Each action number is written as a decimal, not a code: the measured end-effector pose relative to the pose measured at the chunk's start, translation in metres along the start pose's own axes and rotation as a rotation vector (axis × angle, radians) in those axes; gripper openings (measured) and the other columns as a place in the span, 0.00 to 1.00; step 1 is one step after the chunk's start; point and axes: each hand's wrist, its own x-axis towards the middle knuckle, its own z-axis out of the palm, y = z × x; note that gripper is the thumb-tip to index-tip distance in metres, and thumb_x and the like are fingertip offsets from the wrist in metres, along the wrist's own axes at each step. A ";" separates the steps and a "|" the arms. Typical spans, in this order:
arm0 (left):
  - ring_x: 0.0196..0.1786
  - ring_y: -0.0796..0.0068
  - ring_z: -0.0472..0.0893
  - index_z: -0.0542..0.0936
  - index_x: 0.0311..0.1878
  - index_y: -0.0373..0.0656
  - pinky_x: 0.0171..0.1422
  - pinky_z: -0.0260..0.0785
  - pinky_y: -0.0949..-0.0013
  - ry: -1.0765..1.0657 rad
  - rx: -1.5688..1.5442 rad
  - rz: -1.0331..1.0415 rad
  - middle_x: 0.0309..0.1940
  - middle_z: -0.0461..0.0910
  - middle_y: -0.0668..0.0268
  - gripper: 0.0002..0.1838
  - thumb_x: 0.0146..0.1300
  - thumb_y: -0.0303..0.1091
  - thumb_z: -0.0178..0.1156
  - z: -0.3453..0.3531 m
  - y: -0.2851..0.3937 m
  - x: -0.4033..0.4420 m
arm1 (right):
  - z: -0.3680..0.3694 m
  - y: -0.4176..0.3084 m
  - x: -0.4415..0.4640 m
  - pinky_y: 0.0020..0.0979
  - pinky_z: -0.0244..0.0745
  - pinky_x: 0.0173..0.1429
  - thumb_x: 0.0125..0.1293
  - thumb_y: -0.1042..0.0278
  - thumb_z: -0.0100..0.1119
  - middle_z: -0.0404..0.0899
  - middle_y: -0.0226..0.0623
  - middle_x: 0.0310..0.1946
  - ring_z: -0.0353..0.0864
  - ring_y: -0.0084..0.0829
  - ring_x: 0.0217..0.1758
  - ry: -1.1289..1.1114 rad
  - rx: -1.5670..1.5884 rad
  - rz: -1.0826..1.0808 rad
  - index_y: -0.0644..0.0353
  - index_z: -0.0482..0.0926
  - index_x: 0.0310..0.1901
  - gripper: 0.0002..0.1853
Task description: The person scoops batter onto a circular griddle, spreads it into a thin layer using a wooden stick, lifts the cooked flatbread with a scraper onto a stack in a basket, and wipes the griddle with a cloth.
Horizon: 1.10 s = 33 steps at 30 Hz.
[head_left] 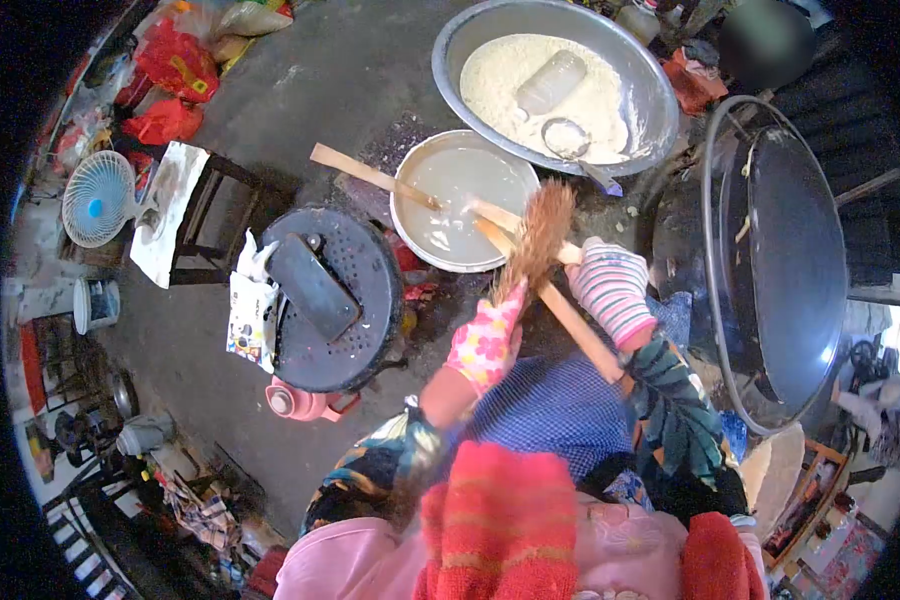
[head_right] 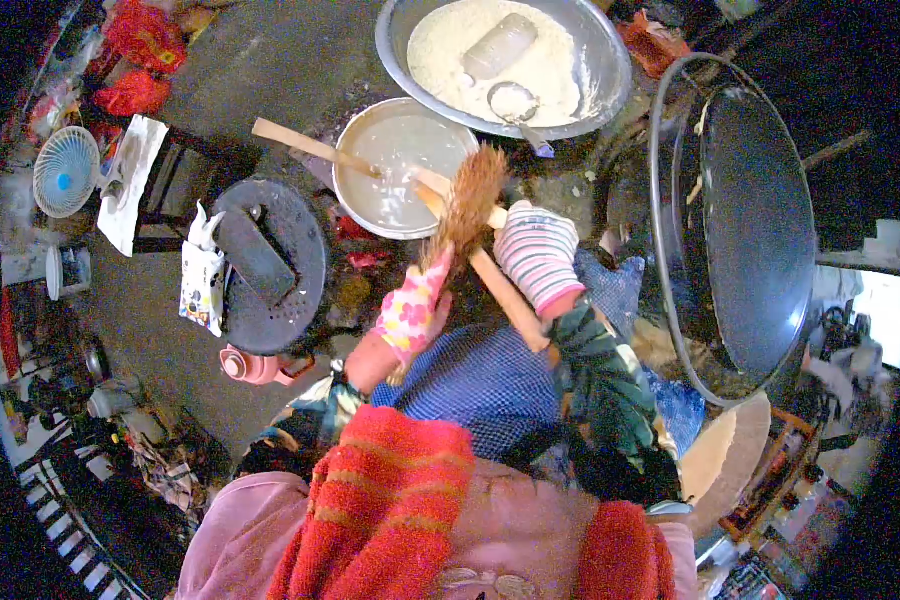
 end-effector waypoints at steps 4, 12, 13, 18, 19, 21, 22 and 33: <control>0.37 0.44 0.80 0.56 0.71 0.57 0.43 0.75 0.50 0.275 0.091 -0.023 0.45 0.76 0.44 0.34 0.59 0.34 0.51 -0.018 -0.014 0.051 | -0.037 0.018 -0.031 0.45 0.75 0.35 0.54 0.55 0.61 0.80 0.45 0.23 0.82 0.45 0.28 -0.063 0.028 0.068 0.59 0.77 0.33 0.15; 0.37 0.44 0.80 0.52 0.72 0.57 0.38 0.76 0.51 0.172 0.211 -0.011 0.55 0.67 0.34 0.36 0.59 0.32 0.49 0.011 0.017 0.019 | -0.018 0.029 -0.039 0.45 0.75 0.36 0.55 0.53 0.60 0.80 0.45 0.24 0.82 0.46 0.29 0.009 0.085 0.116 0.58 0.75 0.32 0.15; 0.40 0.44 0.80 0.51 0.72 0.61 0.42 0.76 0.52 0.090 0.196 -0.064 0.56 0.65 0.33 0.36 0.60 0.29 0.46 0.010 0.028 0.014 | -0.009 0.028 -0.039 0.44 0.75 0.37 0.56 0.53 0.59 0.80 0.46 0.25 0.82 0.46 0.30 -0.001 0.096 0.114 0.59 0.75 0.33 0.16; 0.40 0.46 0.81 0.57 0.70 0.58 0.42 0.76 0.53 0.294 0.152 -0.133 0.49 0.72 0.37 0.37 0.56 0.22 0.48 0.007 -0.031 0.062 | -0.033 0.030 -0.077 0.44 0.74 0.36 0.58 0.54 0.59 0.80 0.45 0.24 0.81 0.47 0.29 -0.081 0.162 0.163 0.60 0.74 0.33 0.16; 0.40 0.46 0.81 0.57 0.71 0.57 0.41 0.76 0.53 0.277 0.168 -0.238 0.48 0.72 0.39 0.37 0.56 0.22 0.49 -0.006 -0.030 0.067 | -0.038 0.035 -0.086 0.44 0.74 0.36 0.58 0.54 0.59 0.80 0.45 0.24 0.81 0.47 0.29 -0.056 0.163 0.143 0.60 0.73 0.34 0.16; 0.41 0.46 0.81 0.56 0.71 0.55 0.41 0.76 0.53 0.208 0.172 -0.283 0.49 0.72 0.39 0.37 0.57 0.23 0.49 -0.015 -0.018 0.063 | -0.044 0.033 -0.084 0.45 0.74 0.35 0.58 0.54 0.59 0.80 0.46 0.24 0.81 0.47 0.28 -0.077 0.127 0.160 0.60 0.73 0.34 0.16; 0.41 0.46 0.81 0.55 0.71 0.58 0.43 0.76 0.53 0.274 0.117 -0.124 0.50 0.71 0.37 0.36 0.58 0.24 0.47 0.002 -0.018 0.053 | -0.046 0.033 -0.082 0.45 0.74 0.35 0.58 0.54 0.59 0.79 0.46 0.24 0.81 0.47 0.28 -0.105 0.098 0.184 0.60 0.72 0.34 0.16; 0.33 0.52 0.82 0.56 0.71 0.55 0.31 0.76 0.54 0.235 0.266 -0.114 0.40 0.77 0.44 0.35 0.58 0.30 0.50 -0.013 -0.012 0.053 | -0.048 0.033 -0.092 0.45 0.73 0.31 0.59 0.58 0.57 0.80 0.43 0.23 0.81 0.44 0.26 -0.058 0.090 0.107 0.59 0.72 0.34 0.12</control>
